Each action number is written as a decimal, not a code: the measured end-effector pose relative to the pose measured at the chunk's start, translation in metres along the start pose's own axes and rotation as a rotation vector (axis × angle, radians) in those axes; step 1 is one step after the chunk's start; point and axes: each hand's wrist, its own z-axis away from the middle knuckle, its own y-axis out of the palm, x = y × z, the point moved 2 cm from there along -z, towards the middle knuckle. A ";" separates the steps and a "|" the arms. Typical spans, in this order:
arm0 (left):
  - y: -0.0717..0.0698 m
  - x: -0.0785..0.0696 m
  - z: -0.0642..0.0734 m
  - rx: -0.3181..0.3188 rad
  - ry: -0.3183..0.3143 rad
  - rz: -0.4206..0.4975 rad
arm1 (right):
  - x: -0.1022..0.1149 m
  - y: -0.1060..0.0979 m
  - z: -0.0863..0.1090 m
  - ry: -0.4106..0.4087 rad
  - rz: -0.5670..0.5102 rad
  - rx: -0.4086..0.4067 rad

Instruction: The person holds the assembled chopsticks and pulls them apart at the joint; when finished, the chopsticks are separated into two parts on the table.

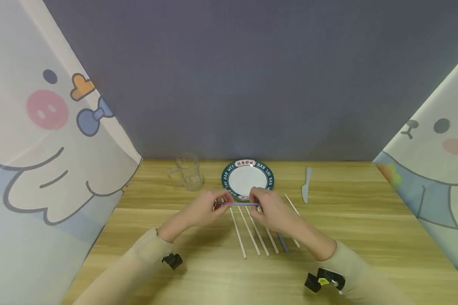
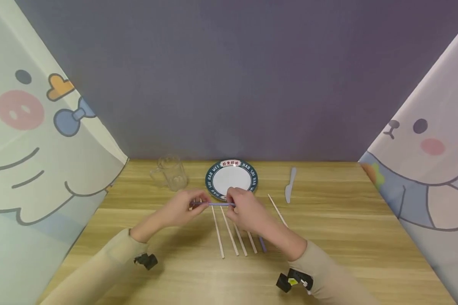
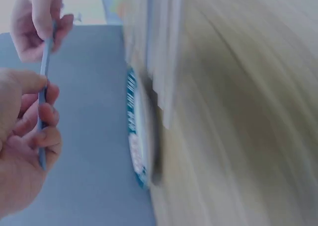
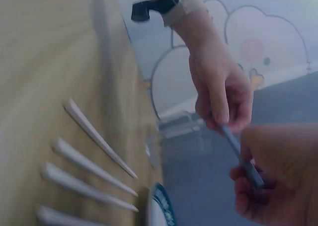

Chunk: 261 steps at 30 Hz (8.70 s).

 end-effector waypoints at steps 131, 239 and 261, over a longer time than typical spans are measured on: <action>0.014 0.007 -0.022 0.250 0.034 -0.234 | -0.058 -0.020 0.054 0.040 0.077 0.004; 0.010 -0.040 -0.040 -0.089 0.307 -0.179 | -0.037 -0.038 0.009 -0.275 0.003 0.098; 0.009 -0.042 -0.037 -0.088 0.304 -0.156 | -0.037 -0.039 0.007 -0.361 0.005 0.070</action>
